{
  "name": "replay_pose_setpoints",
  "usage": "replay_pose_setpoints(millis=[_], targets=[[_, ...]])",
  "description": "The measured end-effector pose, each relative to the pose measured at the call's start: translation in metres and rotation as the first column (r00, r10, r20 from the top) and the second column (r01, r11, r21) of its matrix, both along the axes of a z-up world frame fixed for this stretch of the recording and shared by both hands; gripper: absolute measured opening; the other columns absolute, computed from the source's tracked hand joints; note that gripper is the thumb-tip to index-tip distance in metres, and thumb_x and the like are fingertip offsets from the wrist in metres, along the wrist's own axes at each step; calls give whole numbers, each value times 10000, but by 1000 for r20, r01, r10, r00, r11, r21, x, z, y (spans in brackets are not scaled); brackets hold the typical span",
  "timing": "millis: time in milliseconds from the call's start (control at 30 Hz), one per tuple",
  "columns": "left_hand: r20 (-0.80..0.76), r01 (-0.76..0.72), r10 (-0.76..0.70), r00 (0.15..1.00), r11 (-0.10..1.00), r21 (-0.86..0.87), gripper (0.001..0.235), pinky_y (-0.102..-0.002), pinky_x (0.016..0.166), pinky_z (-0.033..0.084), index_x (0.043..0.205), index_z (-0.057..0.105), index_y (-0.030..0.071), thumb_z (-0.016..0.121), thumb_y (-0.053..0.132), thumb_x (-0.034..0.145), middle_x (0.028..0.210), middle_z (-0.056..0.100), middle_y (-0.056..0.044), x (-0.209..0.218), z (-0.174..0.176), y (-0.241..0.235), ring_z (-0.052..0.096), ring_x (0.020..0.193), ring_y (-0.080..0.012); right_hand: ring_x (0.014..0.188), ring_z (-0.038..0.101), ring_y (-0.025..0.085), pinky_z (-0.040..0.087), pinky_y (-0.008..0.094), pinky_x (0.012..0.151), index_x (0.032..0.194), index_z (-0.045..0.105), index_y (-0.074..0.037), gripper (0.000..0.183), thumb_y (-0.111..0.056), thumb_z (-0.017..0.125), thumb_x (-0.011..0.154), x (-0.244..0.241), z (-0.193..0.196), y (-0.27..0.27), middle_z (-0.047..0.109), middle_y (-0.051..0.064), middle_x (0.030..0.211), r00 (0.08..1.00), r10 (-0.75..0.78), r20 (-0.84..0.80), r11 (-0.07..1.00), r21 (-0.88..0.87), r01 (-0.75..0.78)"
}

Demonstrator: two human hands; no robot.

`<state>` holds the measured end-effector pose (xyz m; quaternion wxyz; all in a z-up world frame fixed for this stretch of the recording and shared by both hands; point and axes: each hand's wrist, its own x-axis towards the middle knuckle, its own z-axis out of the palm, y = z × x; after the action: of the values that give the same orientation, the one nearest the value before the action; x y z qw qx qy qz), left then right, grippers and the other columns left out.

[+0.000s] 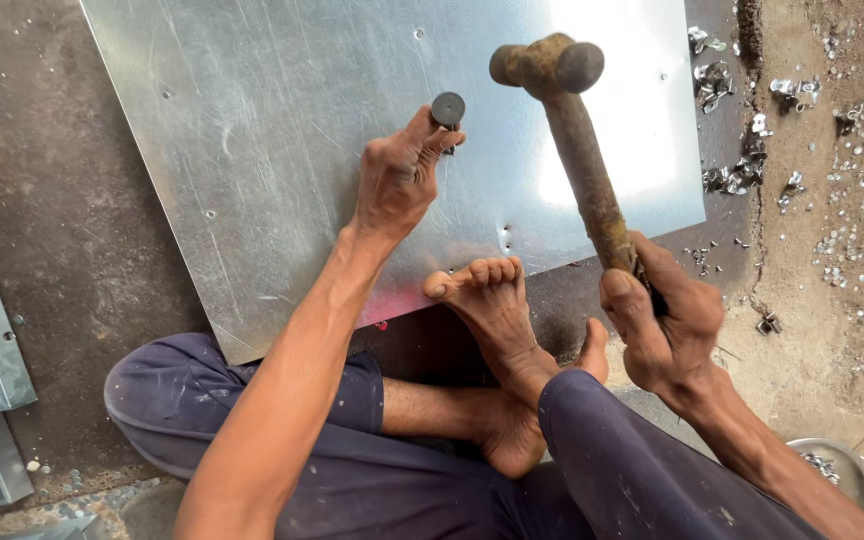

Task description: The person assembles a metal box by positioning hardware components and using a hammer to secure them into pre-drilled holes in the metal sheets.

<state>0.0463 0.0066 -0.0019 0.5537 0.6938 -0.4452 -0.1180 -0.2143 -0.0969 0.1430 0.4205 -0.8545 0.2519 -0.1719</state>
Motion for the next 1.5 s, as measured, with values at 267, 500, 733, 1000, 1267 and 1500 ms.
replay_pose_setpoints(millis=[267, 500, 733, 1000, 1267, 1500], targets=[[48, -33, 33, 998, 999, 10, 160, -303, 647, 605, 1217, 655, 96, 617, 136, 1066, 946, 781, -63, -1, -1, 0, 779, 795, -183, 447, 478, 55, 366, 231, 391, 1163, 628, 13, 285, -231, 560, 1031, 6, 8, -4, 581, -3, 606, 981, 15, -192, 994, 108, 6], [-154, -54, 74, 985, 990, 130, 99, -302, 466, 513, 1086, 691, 94, 646, 150, 1019, 830, 793, -43, 5, 5, -6, 723, 610, -140, 497, 463, 46, 380, 212, 410, 958, 606, -10, 212, -163, 513, 1071, 2, 3, -4, 563, -15, 649, 990, 16, 137, 999, -44, -10], [136, -53, 42, 990, 995, 81, 114, -329, 563, 547, 1101, 669, 83, 654, 188, 1058, 836, 738, -65, -5, -6, 3, 705, 688, -176, 481, 473, 64, 383, 243, 430, 1100, 603, -12, 194, -182, 514, 1077, -1, 8, -1, 564, 18, 680, 1000, 5, -15, 999, 38, -5], [-216, -268, 247, 945, 961, -72, 230, -328, 687, 573, 1076, 625, 4, 544, 216, 1120, 896, 747, -71, -1, 50, 22, 745, 802, -165, 445, 514, 97, 396, 297, 412, 1336, 620, -19, 439, -244, 614, 959, -110, -28, 11, 607, 33, 596, 950, -64, -305, 991, 92, 96], [-279, -18, 210, 937, 826, 563, 208, -377, 646, 581, 1000, 723, 33, 697, 218, 906, 815, 774, -151, -112, 89, 156, 760, 746, -246, 646, 717, 190, 579, 338, 539, 1256, 704, -124, 464, -408, 699, 890, -203, -40, 9, 776, 133, 922, 553, -139, -822, 987, -67, 149], [-842, 74, 464, 275, 863, 500, 656, -357, 682, 554, 1342, 536, 36, 826, 234, 788, 1080, 768, -123, -135, 46, 179, 748, 853, -248, 1092, 616, 268, 532, 442, 879, 1353, 604, -16, 574, -391, 673, 925, -111, -76, -6, 620, 185, 1236, 794, -184, -580, 962, 58, 266]])
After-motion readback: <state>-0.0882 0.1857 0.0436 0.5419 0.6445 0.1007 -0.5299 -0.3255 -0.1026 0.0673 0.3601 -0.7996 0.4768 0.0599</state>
